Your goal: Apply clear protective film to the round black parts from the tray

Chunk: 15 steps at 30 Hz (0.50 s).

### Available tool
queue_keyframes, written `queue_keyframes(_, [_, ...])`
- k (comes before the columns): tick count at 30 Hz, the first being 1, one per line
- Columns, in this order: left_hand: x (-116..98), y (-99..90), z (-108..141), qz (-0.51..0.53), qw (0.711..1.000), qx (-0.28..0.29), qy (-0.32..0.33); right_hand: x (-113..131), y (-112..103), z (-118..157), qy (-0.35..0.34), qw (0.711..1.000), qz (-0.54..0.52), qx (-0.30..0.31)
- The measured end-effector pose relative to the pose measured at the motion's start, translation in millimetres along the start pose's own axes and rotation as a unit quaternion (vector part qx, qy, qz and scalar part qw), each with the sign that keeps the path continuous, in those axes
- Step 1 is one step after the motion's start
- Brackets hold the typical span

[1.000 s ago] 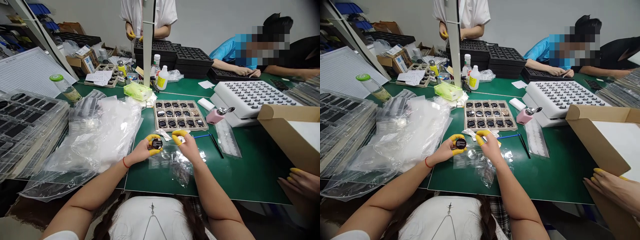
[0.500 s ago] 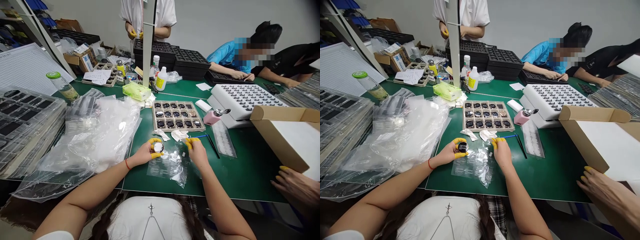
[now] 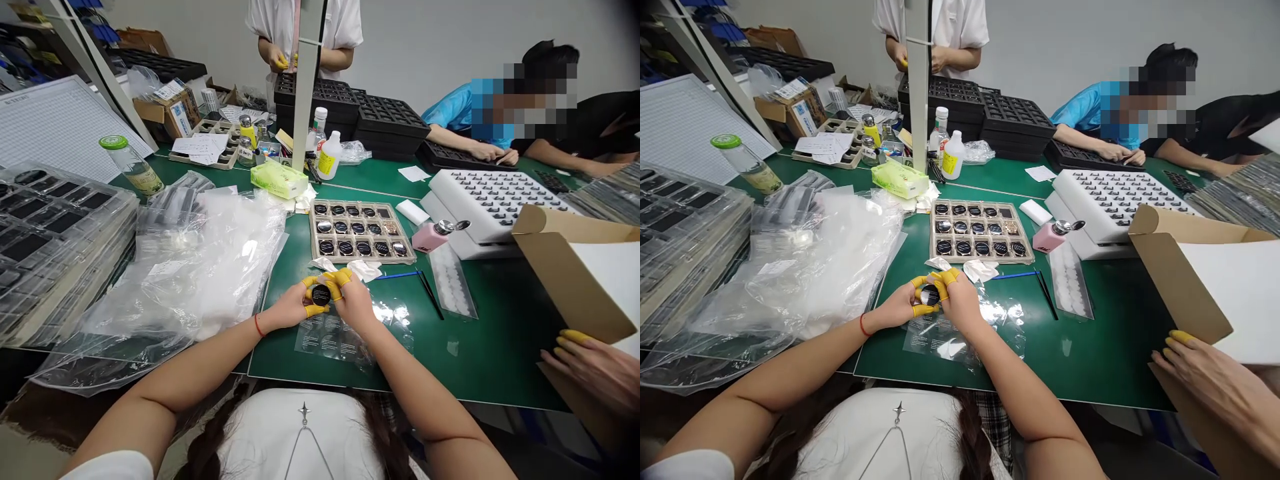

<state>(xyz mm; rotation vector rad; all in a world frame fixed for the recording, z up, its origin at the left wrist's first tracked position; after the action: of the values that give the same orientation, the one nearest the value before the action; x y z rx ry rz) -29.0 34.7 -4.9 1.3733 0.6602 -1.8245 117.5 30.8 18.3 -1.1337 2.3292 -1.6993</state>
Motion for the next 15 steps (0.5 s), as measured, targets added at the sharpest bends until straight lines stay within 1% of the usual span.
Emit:
queue_keyframes(2, [2.0, 0.3, -1.4, 0.012, 1.000, 0.005, -0.007, -3.1, -5.3, -3.9, -0.006, 1.000, -0.021, 0.005])
queue_keyframes(5, [5.1, 0.6, -3.4, 0.018, 1.000, 0.004, -0.012, 2.6, -12.7, -4.5, -0.057, 0.998, -0.036, 0.014])
queue_keyframes(9, [6.7, 0.4, -4.8, 0.036, 0.999, 0.010, -0.010, 15.1, -10.6, 3.7, -0.138, 0.989, 0.029, 0.036])
queue_keyframes(12, [7.9, -2.0, -5.5, 0.046, 0.999, -0.010, -0.026, 19.6, -6.5, 13.0, -0.166, 0.984, 0.057, 0.035])
queue_keyframes(15, [9.0, -3.5, -6.0, 0.059, 0.998, -0.011, -0.031, 21.3, -5.3, 22.0, -0.183, 0.981, 0.063, 0.024])
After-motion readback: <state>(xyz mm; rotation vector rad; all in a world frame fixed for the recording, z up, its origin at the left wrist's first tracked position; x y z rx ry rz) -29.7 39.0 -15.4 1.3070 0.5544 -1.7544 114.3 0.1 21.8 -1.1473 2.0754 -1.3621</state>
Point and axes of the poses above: each hand's wrist, its own z-axis away from the middle knuckle, its own y-axis out of the palm, x = y × z, the point moved 3 cm from there along -z, towards the middle knuckle, and after that the axes turned 12 degrees about -y, right-handed, at the moved point
